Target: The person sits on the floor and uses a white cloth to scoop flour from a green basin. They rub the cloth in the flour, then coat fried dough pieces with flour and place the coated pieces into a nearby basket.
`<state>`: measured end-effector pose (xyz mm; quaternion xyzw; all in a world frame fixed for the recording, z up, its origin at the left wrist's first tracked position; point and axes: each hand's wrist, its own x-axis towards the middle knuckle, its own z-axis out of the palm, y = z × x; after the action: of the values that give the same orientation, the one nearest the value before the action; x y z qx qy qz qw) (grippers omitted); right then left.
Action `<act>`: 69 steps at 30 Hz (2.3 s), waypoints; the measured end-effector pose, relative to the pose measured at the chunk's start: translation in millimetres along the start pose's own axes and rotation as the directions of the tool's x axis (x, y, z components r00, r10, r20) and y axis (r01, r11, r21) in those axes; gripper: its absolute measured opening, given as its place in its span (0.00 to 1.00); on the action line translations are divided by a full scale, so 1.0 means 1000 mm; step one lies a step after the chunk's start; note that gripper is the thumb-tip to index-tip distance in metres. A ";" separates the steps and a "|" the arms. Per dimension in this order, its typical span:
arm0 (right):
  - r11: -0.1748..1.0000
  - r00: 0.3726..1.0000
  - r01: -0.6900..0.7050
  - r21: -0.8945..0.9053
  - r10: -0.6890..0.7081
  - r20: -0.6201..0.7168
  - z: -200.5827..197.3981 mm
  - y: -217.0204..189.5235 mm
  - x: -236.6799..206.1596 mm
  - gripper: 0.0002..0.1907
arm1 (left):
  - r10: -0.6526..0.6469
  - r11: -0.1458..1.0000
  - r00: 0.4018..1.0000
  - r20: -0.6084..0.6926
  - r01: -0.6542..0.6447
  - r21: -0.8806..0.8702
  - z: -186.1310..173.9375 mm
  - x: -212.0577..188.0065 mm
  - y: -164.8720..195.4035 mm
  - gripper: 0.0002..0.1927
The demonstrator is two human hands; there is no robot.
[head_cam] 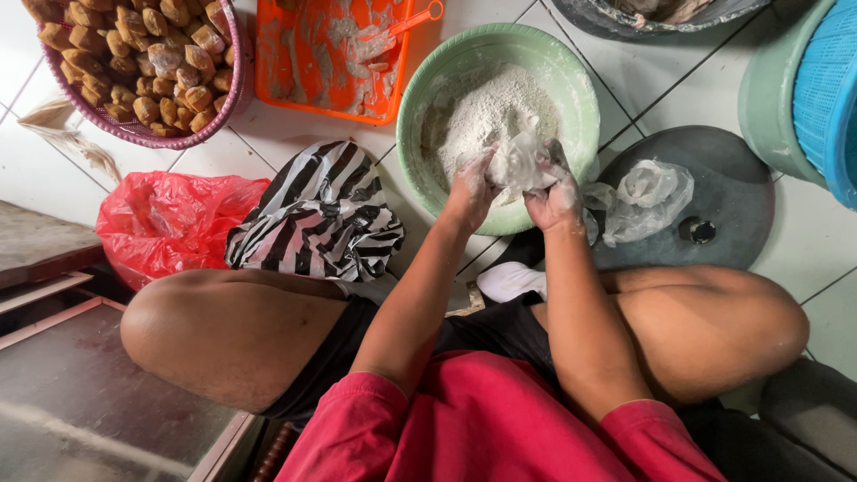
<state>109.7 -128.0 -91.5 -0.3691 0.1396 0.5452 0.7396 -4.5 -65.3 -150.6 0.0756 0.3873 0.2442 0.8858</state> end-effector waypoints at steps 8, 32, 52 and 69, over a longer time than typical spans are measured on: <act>0.961 0.953 -0.146 0.237 0.072 0.294 -0.006 -0.005 -0.005 0.27 | 0.013 0.996 0.998 0.061 -0.007 -0.093 -0.002 -0.007 0.008 0.17; 0.236 0.659 0.259 -0.936 -0.753 -0.007 -0.005 0.026 0.007 0.11 | 0.365 0.304 0.900 0.238 -0.357 0.884 0.007 -0.043 -0.025 0.23; -0.233 0.513 0.360 -0.904 -0.759 0.400 0.021 0.045 -0.013 0.15 | 0.664 -0.062 0.747 0.025 0.022 0.998 0.001 -0.026 0.022 0.29; 0.363 0.952 0.291 -0.885 -0.199 0.231 0.009 0.014 0.010 0.12 | 0.653 -0.088 0.752 0.094 -0.048 0.995 -0.019 -0.020 0.010 0.28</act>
<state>98.8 -112.8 -97.3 -0.7047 -0.2677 0.4312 0.4958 -33.6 -67.8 -147.4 0.7070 0.5892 0.1504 0.3611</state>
